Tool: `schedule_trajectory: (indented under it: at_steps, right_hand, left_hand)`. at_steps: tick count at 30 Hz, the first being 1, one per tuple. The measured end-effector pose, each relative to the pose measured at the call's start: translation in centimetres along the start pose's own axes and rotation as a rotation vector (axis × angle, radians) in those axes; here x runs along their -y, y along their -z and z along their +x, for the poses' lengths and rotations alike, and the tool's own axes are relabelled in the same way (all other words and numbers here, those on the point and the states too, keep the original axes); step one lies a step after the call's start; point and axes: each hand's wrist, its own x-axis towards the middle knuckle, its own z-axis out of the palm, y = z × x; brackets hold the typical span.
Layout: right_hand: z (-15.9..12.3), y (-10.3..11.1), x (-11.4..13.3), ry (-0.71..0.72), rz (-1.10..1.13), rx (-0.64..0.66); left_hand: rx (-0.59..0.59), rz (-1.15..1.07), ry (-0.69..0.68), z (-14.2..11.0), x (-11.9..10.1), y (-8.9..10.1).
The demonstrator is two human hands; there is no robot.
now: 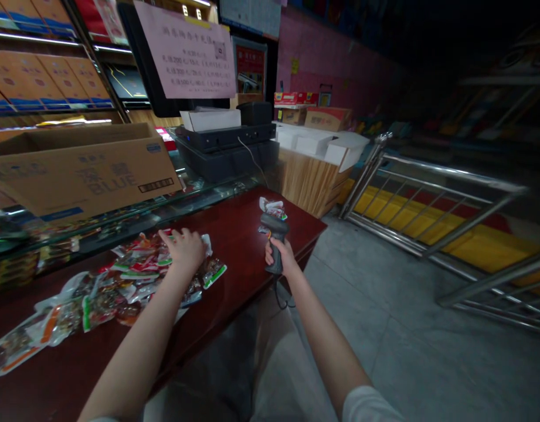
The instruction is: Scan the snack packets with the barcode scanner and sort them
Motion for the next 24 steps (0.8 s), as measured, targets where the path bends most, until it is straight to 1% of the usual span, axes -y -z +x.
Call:
schedule_trajectory:
  at_steps: [2, 3, 4, 7, 9, 11, 12, 14, 16, 18, 20, 23, 24]
  right_hand:
    - [0.0, 0.0, 0.1, 0.044, 0.028, -0.047]
    - [0.0, 0.2, 0.2, 0.064, 0.040, -0.072]
    - [0.0, 0.3, 0.4, 0.084, 0.047, -0.100]
    - [0.0, 1.2, 1.2, 0.126, 0.023, -0.198]
    - [0.0, 2.0, 1.8, 0.132, -0.013, -0.252]
    - [0.1, 2.5, 2.3, 0.122, -0.031, -0.276]
    - [0.2, 2.7, 2.4, 0.116, -0.033, -0.277]
    - [0.4, 2.9, 2.5, 0.102, -0.030, -0.267]
    - [0.5, 2.9, 2.4, 0.099, -0.027, -0.260]
    - [0.5, 2.8, 2.3, 0.107, -0.018, -0.261]
    - [0.5, 2.8, 2.2, 0.113, -0.011, -0.261]
    - [0.4, 2.8, 2.3, 0.091, -0.021, -0.246]
    - [0.4, 2.9, 2.3, 0.079, -0.028, -0.241]
  left_hand:
    - [-0.044, -0.052, -0.038, 1.3, -2.5, 0.5]
    - [-0.046, -0.121, -0.082, 2.1, -4.0, 0.7]
    - [-0.021, -0.210, -0.147, 2.7, -5.8, 0.8]
    - [0.165, -0.472, -0.246, 4.5, -11.2, 0.5]
    - [0.236, -0.587, -0.253, 5.3, -14.3, -0.3]
    - [0.244, -0.636, -0.212, 5.8, -16.4, -1.3]
    - [0.226, -0.645, -0.186, 6.0, -17.1, -1.9]
    - [0.185, -0.662, -0.137, 6.3, -17.8, -3.0]
    - [0.157, -0.715, -0.102, 6.5, -17.7, -4.0]
    - [0.132, -0.845, -0.079, 6.7, -17.4, -4.9]
    - [0.108, -1.091, -0.037, 7.0, -17.0, -5.8]
    - [0.110, -1.653, 0.093, 7.5, -16.7, -6.7]
    - [0.119, -1.811, 0.129, 7.7, -16.7, -6.9]
